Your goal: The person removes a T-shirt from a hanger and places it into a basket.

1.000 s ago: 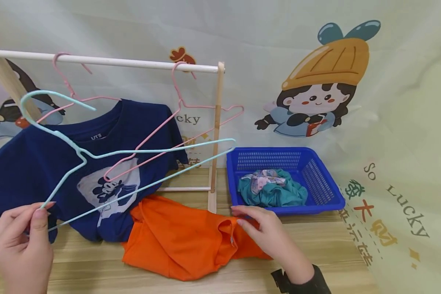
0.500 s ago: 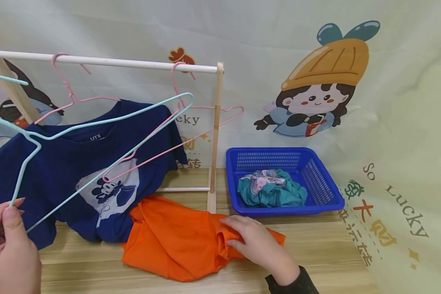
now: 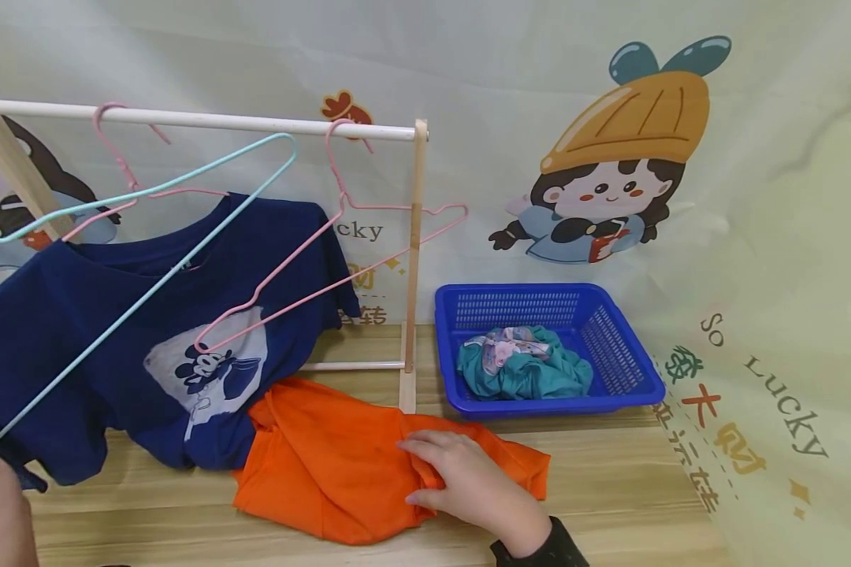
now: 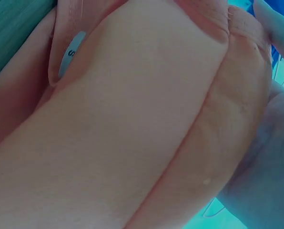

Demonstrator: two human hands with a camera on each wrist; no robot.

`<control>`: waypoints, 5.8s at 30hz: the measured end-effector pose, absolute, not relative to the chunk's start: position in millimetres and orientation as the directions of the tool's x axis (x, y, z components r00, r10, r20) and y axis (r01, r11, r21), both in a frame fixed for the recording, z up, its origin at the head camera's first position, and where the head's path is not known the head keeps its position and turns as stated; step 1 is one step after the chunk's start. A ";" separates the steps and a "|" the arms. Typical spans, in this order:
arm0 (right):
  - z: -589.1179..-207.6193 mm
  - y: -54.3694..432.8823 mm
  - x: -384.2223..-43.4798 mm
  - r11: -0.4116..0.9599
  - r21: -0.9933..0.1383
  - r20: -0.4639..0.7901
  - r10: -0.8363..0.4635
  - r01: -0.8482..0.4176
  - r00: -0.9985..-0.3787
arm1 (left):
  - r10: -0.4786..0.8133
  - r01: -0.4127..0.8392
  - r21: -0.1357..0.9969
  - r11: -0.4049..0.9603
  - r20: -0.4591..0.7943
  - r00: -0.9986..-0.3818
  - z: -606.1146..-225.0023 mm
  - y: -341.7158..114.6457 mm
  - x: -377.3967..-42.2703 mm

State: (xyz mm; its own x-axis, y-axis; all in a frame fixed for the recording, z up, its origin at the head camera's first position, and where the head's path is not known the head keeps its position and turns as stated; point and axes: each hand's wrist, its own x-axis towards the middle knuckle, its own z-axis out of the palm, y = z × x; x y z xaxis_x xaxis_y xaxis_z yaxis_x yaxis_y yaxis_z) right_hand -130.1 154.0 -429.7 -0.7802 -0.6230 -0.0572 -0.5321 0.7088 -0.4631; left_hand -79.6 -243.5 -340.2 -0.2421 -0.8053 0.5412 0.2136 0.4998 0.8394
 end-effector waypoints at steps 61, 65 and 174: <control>-490.2 96.2 -150.4 0.790 -0.231 -0.152 -0.606 -0.568 -0.781 | -0.378 0.028 0.467 0.884 0.748 -0.545 -298.5 -217.0 -148.5; -490.5 96.4 -150.2 0.791 -0.243 -0.149 -0.602 -0.562 -0.784 | -0.361 0.011 0.464 0.886 0.704 -0.611 -302.4 -217.4 -150.7; -235.1 245.6 -229.3 0.655 -0.459 0.888 0.323 -0.600 -0.327 | -0.665 -0.280 0.670 0.687 0.426 -0.613 -318.7 -310.0 -126.0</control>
State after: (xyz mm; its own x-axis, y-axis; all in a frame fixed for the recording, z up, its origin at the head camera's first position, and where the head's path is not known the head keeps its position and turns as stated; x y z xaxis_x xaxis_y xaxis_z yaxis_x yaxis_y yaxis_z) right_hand -229.3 245.6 -235.1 -0.3272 0.3229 0.8881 -0.5999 0.6552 -0.4592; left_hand -126.0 -310.0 -318.7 -0.6134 -0.6653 0.4257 -0.2800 0.6871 0.6704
